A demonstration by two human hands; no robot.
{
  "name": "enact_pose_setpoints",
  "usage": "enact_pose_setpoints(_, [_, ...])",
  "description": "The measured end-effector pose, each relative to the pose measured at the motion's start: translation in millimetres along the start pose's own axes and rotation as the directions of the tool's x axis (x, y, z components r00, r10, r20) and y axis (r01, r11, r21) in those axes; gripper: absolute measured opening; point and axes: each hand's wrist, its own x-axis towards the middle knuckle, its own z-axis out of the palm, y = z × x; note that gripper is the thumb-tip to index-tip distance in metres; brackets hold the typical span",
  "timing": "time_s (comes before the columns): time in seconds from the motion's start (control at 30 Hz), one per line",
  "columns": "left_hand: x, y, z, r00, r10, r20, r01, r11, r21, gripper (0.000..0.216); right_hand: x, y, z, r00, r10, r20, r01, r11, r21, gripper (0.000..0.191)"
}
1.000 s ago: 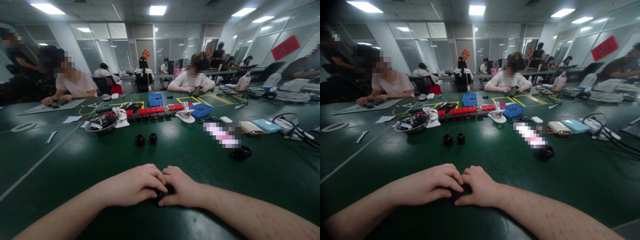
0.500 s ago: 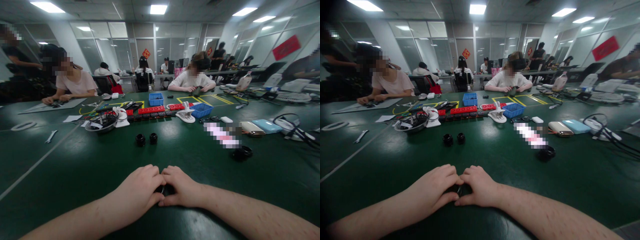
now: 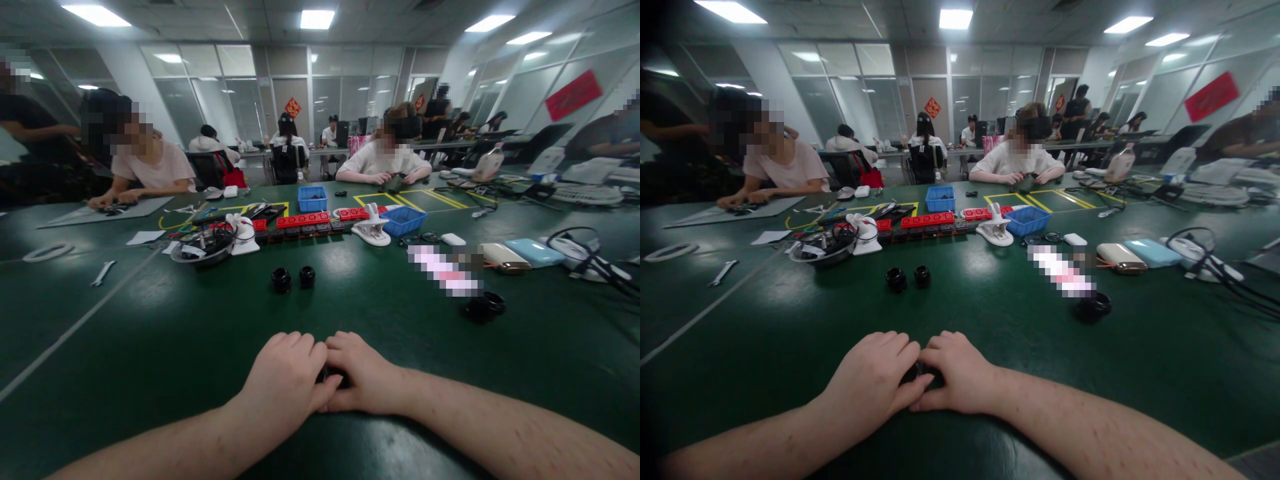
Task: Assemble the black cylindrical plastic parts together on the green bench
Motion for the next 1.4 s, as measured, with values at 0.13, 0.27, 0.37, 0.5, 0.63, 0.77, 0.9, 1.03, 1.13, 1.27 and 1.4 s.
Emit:
enact_pose_setpoints(0.13, [0.4, -3.8, -1.7, 1.000, -0.007, -0.016, 0.006, 1.000, -0.023, 0.030, 0.3, 1.0, 0.5, 1.000, 0.012, 0.005, -0.012, 1.000, -0.016, 0.039])
enact_pose_setpoints(0.27, [1.0, -13.4, -14.9, 0.999, 0.021, -0.046, -0.027, 0.991, -0.134, 0.027, -0.6, 2.5, 1.4, 1.000, -0.006, 0.014, 0.006, 1.000, 0.000, 0.044])
enact_pose_setpoints(0.37, [-0.6, -22.6, -29.6, 0.983, 0.184, 0.017, -0.167, 0.926, -0.340, 0.009, -1.4, 3.1, 1.9, 1.000, -0.018, 0.006, 0.018, 1.000, 0.023, 0.043])
enact_pose_setpoints(0.5, [-3.2, -32.8, -42.3, 0.918, 0.372, 0.136, -0.259, 0.825, -0.503, 0.026, -1.3, 3.1, 2.1, 1.000, -0.022, 0.008, 0.022, 0.999, 0.037, 0.038])
enact_pose_setpoints(0.63, [-3.5, -35.7, -42.7, 0.890, 0.407, 0.203, -0.264, 0.826, -0.498, 0.037, -0.4, 2.3, 1.3, 1.000, 0.002, 0.018, -0.003, 1.000, 0.031, 0.037])
enact_pose_setpoints(0.77, [-3.4, -31.8, -41.3, 0.900, 0.392, 0.190, -0.272, 0.846, -0.458, 0.037, -0.2, 1.8, 0.7, 1.000, 0.004, 0.013, -0.004, 1.000, 0.025, 0.037])
enact_pose_setpoints(0.9, [-3.7, -26.7, -40.8, 0.928, 0.327, 0.178, -0.236, 0.886, -0.400, 0.031, 0.1, 1.6, 0.5, 1.000, -0.017, 0.019, 0.016, 0.999, 0.044, 0.035])
enact_pose_setpoints(1.03, [-1.4, -21.3, -34.4, 0.958, 0.239, 0.161, -0.183, 0.936, -0.301, 0.024, 0.2, 1.2, 0.9, 1.000, 0.001, 0.017, -0.002, 0.999, 0.042, 0.035])
enact_pose_setpoints(1.13, [1.3, -14.5, -26.4, 0.974, 0.145, 0.175, -0.107, 0.972, -0.209, 0.029, 0.0, 0.6, 1.2, 1.000, 0.018, 0.023, -0.018, 0.999, 0.034, 0.037])
enact_pose_setpoints(1.27, [1.4, -3.5, -13.8, 0.987, 0.013, 0.158, 0.001, 0.996, -0.089, 0.033, 0.5, 0.0, 1.8, 0.999, 0.022, 0.028, -0.022, 1.000, 0.019, 0.038])
enact_pose_setpoints(1.4, [-0.8, 0.5, -1.9, 0.999, -0.035, 0.028, 0.036, 0.999, -0.032, 0.036, 1.9, -0.6, 2.3, 0.999, 0.025, 0.031, -0.025, 1.000, 0.000, 0.034])
